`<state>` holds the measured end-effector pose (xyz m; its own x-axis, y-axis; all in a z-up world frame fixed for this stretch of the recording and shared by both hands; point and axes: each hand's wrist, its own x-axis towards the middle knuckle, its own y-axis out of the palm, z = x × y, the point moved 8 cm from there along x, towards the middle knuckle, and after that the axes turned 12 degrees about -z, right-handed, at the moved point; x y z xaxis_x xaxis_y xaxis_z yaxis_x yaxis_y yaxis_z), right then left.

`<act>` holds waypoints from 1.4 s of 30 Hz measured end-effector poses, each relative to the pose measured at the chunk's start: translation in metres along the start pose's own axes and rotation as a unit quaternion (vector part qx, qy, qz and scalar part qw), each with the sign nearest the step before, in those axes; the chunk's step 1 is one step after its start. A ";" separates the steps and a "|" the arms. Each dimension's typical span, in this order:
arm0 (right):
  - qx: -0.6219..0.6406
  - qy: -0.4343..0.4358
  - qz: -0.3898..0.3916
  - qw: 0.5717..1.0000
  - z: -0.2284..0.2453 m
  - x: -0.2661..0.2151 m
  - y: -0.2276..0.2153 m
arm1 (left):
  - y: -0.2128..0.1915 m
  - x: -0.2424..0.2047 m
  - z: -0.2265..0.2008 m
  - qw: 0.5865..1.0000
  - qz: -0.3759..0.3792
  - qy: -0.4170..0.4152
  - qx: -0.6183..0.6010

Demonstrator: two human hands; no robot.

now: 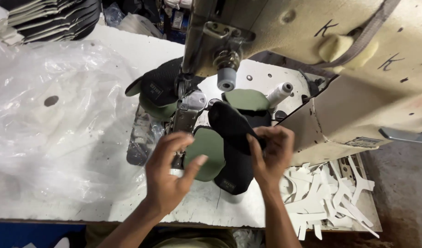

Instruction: Unpacking padded shoe components from a plastic bag and arranging them on a workstation near a sewing machine.

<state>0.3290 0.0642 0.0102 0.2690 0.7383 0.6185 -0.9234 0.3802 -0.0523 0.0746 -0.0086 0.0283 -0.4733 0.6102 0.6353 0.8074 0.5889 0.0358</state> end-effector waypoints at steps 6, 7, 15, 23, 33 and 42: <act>0.086 -0.127 0.100 0.983 0.081 -0.030 -0.009 | 0.015 0.013 -0.028 0.986 0.078 0.144 -0.017; 0.084 -0.134 0.120 0.980 0.090 -0.036 -0.005 | 0.023 0.004 -0.004 0.978 0.151 0.050 -0.132; 0.005 -0.043 0.282 0.958 0.106 -0.024 0.049 | 0.003 0.007 -0.011 0.974 0.223 0.004 -0.044; 0.029 -0.003 0.240 0.970 0.087 -0.012 0.104 | -0.016 0.040 0.017 0.977 0.153 -0.140 0.057; 0.004 0.081 0.216 0.973 0.041 0.037 0.155 | 0.004 0.109 0.088 0.964 0.121 -0.237 -0.011; 0.013 0.127 0.215 0.968 0.048 0.035 0.162 | 0.007 0.118 0.091 0.950 0.183 -0.253 0.006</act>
<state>0.1757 0.1253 0.0610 -0.0854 0.9399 0.3307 -0.9706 -0.0035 -0.2408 -0.0079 0.1159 0.0338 -0.2739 0.9497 0.1516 0.9475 0.2935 -0.1272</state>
